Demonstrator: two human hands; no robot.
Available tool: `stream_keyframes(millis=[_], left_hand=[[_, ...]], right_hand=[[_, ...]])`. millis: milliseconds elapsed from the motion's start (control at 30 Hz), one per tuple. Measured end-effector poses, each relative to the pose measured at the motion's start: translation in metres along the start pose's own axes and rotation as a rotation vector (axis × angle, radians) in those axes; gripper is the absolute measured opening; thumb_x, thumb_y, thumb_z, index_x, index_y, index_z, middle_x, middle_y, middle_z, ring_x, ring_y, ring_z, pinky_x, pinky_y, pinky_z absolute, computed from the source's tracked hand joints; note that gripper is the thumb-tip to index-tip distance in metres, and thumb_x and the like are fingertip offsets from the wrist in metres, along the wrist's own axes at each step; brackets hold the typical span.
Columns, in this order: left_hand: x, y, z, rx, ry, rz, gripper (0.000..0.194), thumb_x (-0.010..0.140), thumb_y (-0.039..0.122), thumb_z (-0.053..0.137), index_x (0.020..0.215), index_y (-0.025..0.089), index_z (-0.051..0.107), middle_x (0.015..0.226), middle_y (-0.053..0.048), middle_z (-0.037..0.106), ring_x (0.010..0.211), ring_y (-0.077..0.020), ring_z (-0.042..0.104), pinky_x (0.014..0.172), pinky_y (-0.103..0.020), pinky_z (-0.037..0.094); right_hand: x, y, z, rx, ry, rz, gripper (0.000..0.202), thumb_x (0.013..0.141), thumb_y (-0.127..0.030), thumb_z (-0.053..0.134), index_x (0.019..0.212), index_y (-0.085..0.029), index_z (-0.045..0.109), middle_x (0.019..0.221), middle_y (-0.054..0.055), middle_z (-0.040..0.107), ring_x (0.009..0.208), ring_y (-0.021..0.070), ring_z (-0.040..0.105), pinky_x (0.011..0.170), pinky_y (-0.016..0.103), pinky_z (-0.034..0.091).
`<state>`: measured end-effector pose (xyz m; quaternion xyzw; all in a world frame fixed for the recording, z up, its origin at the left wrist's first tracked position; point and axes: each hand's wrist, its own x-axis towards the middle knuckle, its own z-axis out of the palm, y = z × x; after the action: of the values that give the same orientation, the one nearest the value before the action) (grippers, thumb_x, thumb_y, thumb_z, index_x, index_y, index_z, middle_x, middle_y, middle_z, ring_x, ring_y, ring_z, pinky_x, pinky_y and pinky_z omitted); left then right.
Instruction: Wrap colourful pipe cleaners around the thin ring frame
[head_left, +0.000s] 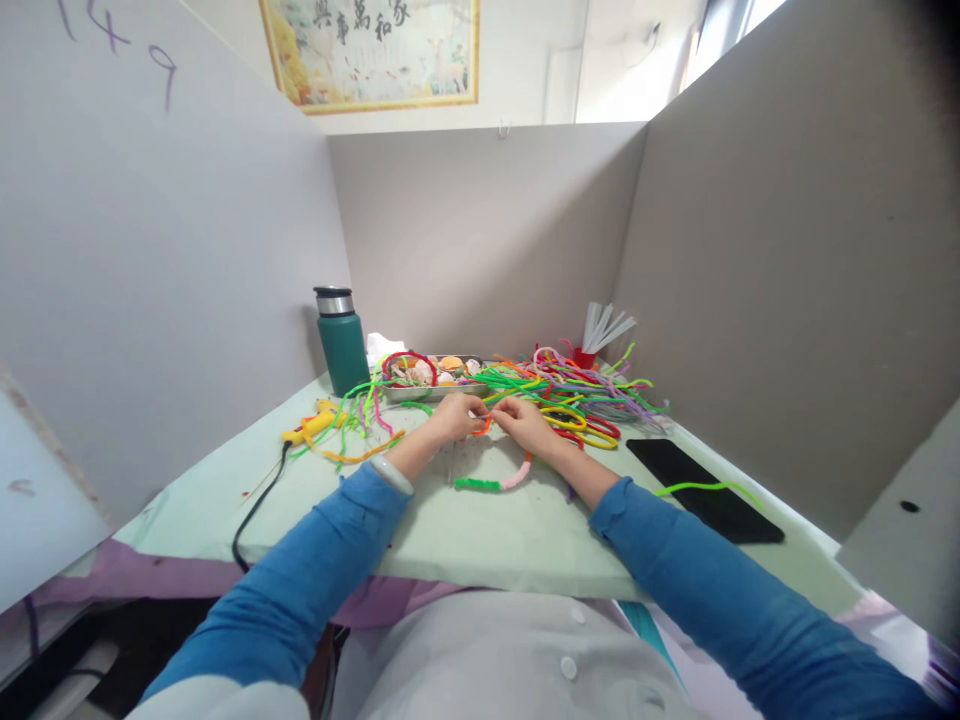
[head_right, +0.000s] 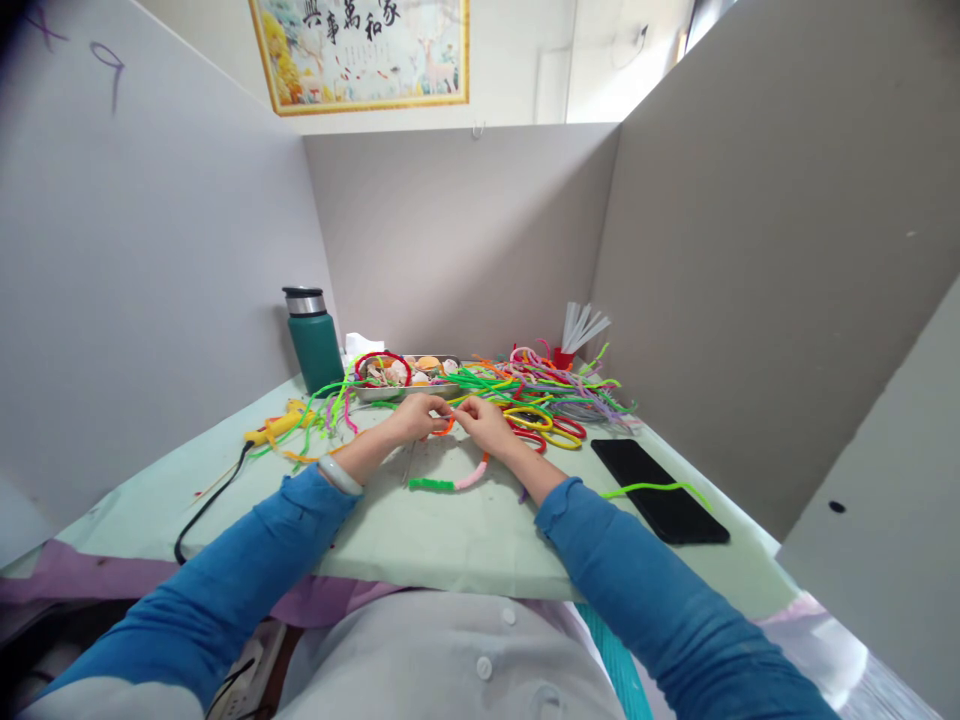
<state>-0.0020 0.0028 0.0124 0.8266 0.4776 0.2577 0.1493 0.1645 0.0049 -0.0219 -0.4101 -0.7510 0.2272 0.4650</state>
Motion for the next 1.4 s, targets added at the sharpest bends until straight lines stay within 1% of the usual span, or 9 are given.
stream_keyframes(millis=[133,200,533,667,800,967,1200,1300,1400], left_hand=[[0.0017,-0.0032,0.0004,0.054,0.038,0.106,0.022,0.065,0.026,0.058,0.082,0.015,0.067,0.069,0.0,0.063,0.059,-0.0104,0.053,0.053,-0.018,0.037],[0.0033,-0.0058,0.0013,0.074,0.052,0.141,0.022,0.064,0.026,0.059,0.08,0.015,0.068,0.071,0.0,0.064,0.065,-0.0118,0.054,0.057,-0.019,0.037],[0.0071,-0.009,0.0054,0.104,0.093,0.171,0.023,0.066,0.03,0.059,0.08,0.015,0.068,0.072,0.0,0.065,0.067,-0.0133,0.055,0.06,-0.021,0.036],[0.0073,-0.0081,0.0057,0.094,0.107,0.197,0.024,0.071,0.032,0.055,0.08,0.014,0.068,0.073,-0.001,0.066,0.067,-0.0126,0.054,0.06,-0.021,0.035],[0.0063,-0.0049,0.0049,0.078,0.108,0.173,0.028,0.076,0.035,0.05,0.077,0.013,0.068,0.071,-0.002,0.066,0.064,-0.0119,0.053,0.057,-0.021,0.034],[0.0051,-0.0016,0.0032,0.011,0.056,0.132,0.031,0.077,0.037,0.049,0.074,0.013,0.068,0.067,-0.002,0.065,0.059,-0.0105,0.05,0.054,-0.02,0.032],[0.0048,-0.0018,0.0027,-0.044,0.054,0.086,0.038,0.078,0.039,0.044,0.06,0.013,0.065,0.057,-0.002,0.061,0.052,-0.0091,0.045,0.051,-0.02,0.03],[0.0044,-0.0011,0.0028,-0.11,0.03,0.03,0.045,0.081,0.043,0.039,0.065,0.012,0.066,0.056,-0.003,0.061,0.044,-0.0073,0.041,0.046,-0.02,0.03],[0.0041,-0.0012,0.0031,-0.176,-0.001,-0.028,0.049,0.082,0.047,0.035,0.077,0.01,0.068,0.058,-0.003,0.062,0.037,-0.0056,0.037,0.041,-0.019,0.029]], right_hand=[[-0.0004,-0.0005,-0.0001,0.014,-0.01,-0.008,0.022,0.074,-0.036,0.049,0.072,-0.015,0.054,0.063,-0.001,0.051,0.058,0.0107,0.044,0.053,0.023,0.032],[-0.0001,-0.0004,0.0001,0.018,-0.01,-0.008,0.022,0.074,-0.036,0.049,0.072,-0.015,0.055,0.064,-0.001,0.051,0.058,0.0108,0.044,0.053,0.023,0.032],[0.002,0.0005,0.0001,0.035,0.01,0.003,0.021,0.073,-0.035,0.05,0.07,-0.015,0.056,0.062,-0.002,0.052,0.056,0.01,0.042,0.052,0.023,0.032],[0.0026,0.001,0.0004,0.065,0.024,0.004,0.021,0.073,-0.034,0.051,0.07,-0.014,0.056,0.06,-0.002,0.051,0.055,0.0095,0.041,0.051,0.022,0.032],[0.0032,0.0016,0.0005,0.091,0.024,0.033,0.021,0.073,-0.035,0.05,0.069,-0.015,0.055,0.055,-0.003,0.048,0.05,0.0085,0.038,0.048,0.022,0.029],[0.003,0.0017,0.0,0.102,0.019,0.038,0.021,0.073,-0.035,0.049,0.067,-0.015,0.054,0.052,-0.004,0.045,0.048,0.0081,0.036,0.046,0.022,0.027],[0.0021,-0.0011,-0.0007,0.108,0.018,0.049,0.023,0.074,-0.037,0.049,0.069,-0.016,0.055,0.052,-0.004,0.045,0.047,0.0081,0.036,0.045,0.022,0.026],[0.002,-0.0013,0.0,0.108,0.016,0.051,0.024,0.075,-0.039,0.049,0.068,-0.016,0.053,0.052,-0.005,0.044,0.046,0.0078,0.035,0.045,0.021,0.026],[0.0018,0.0005,0.0011,0.112,0.014,0.043,0.024,0.075,-0.039,0.049,0.067,-0.016,0.051,0.051,-0.005,0.043,0.046,0.0076,0.033,0.046,0.021,0.026]])
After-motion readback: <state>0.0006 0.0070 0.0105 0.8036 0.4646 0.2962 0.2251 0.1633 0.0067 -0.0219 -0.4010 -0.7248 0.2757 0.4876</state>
